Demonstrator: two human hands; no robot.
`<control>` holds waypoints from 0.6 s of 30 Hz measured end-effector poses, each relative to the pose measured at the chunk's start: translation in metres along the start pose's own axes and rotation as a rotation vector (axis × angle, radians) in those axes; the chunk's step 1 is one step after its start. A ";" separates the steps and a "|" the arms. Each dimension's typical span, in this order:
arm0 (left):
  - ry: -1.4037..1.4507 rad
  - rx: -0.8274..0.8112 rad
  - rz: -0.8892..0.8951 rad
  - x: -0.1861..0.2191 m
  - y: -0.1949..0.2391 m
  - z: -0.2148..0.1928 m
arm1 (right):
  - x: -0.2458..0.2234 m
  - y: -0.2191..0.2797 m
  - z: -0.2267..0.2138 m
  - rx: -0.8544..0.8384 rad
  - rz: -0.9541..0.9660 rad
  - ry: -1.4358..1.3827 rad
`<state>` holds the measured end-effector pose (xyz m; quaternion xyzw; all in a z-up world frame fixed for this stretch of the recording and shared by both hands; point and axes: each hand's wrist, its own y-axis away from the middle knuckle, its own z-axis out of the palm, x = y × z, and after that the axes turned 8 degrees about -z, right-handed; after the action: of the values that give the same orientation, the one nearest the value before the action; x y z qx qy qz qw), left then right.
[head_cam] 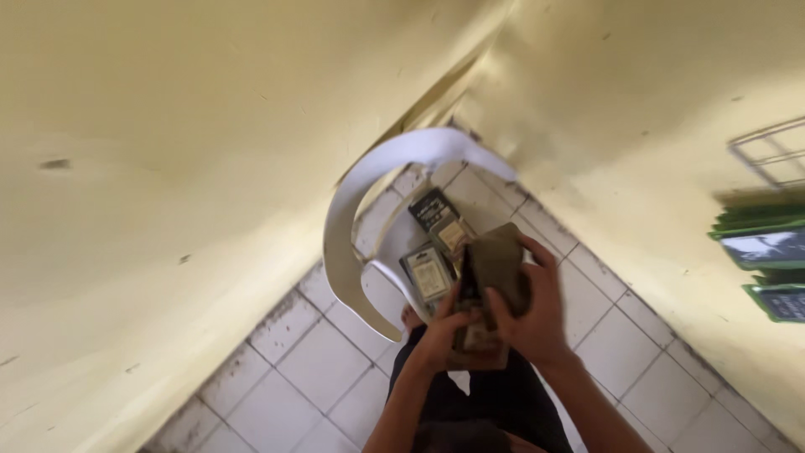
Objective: The person wipes the surface of packaged electronic accessories with a cloth and hangs them on a wall grid. They repeatedly pick up items from a white plastic chair, wipe them, and place them on hooks on the wall.
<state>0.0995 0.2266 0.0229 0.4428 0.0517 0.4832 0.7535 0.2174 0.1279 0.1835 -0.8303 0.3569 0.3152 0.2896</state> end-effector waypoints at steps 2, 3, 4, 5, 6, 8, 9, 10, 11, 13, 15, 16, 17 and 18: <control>0.169 -0.269 0.036 0.008 0.009 0.017 | -0.017 -0.007 0.001 0.024 -0.195 -0.094; 0.252 -0.407 0.054 0.014 0.014 0.025 | -0.025 -0.010 0.000 0.028 -0.162 -0.073; 0.191 -0.327 0.107 0.017 0.024 0.031 | -0.032 -0.014 -0.001 0.032 -0.130 -0.054; 0.133 -0.250 0.170 0.025 0.030 0.040 | -0.037 -0.021 -0.002 0.035 -0.107 -0.034; 0.078 -0.172 0.234 0.035 0.034 0.049 | -0.041 -0.028 -0.003 0.031 -0.147 0.009; 0.229 -0.197 0.186 0.049 0.053 0.061 | -0.050 -0.030 -0.006 0.005 -0.182 0.092; 0.307 -0.209 0.161 0.053 0.061 0.067 | -0.054 -0.029 -0.008 0.034 -0.138 -0.020; 0.299 -0.234 0.156 0.057 0.068 0.074 | -0.059 -0.028 -0.010 0.063 -0.094 -0.132; 0.293 -0.258 0.158 0.061 0.074 0.082 | -0.063 -0.029 -0.012 0.088 -0.057 -0.247; 0.303 -0.291 0.217 0.080 0.075 0.094 | -0.069 -0.039 -0.015 -0.011 -0.187 -0.071; 0.352 -0.290 0.312 0.095 0.071 0.103 | -0.071 -0.042 -0.017 -0.113 -0.276 0.038; 0.337 -0.202 0.369 0.105 0.067 0.101 | -0.072 -0.038 -0.017 -0.166 -0.303 0.056; 0.329 -0.107 0.409 0.109 0.066 0.099 | -0.074 -0.026 -0.017 -0.228 -0.317 0.074; 0.413 -0.260 0.397 0.105 0.073 0.095 | -0.078 -0.010 -0.019 -0.293 -0.244 0.054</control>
<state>0.1533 0.2593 0.1692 0.2368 0.0542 0.7030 0.6684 0.1887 0.1522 0.2548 -0.9088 0.2114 0.3042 0.1919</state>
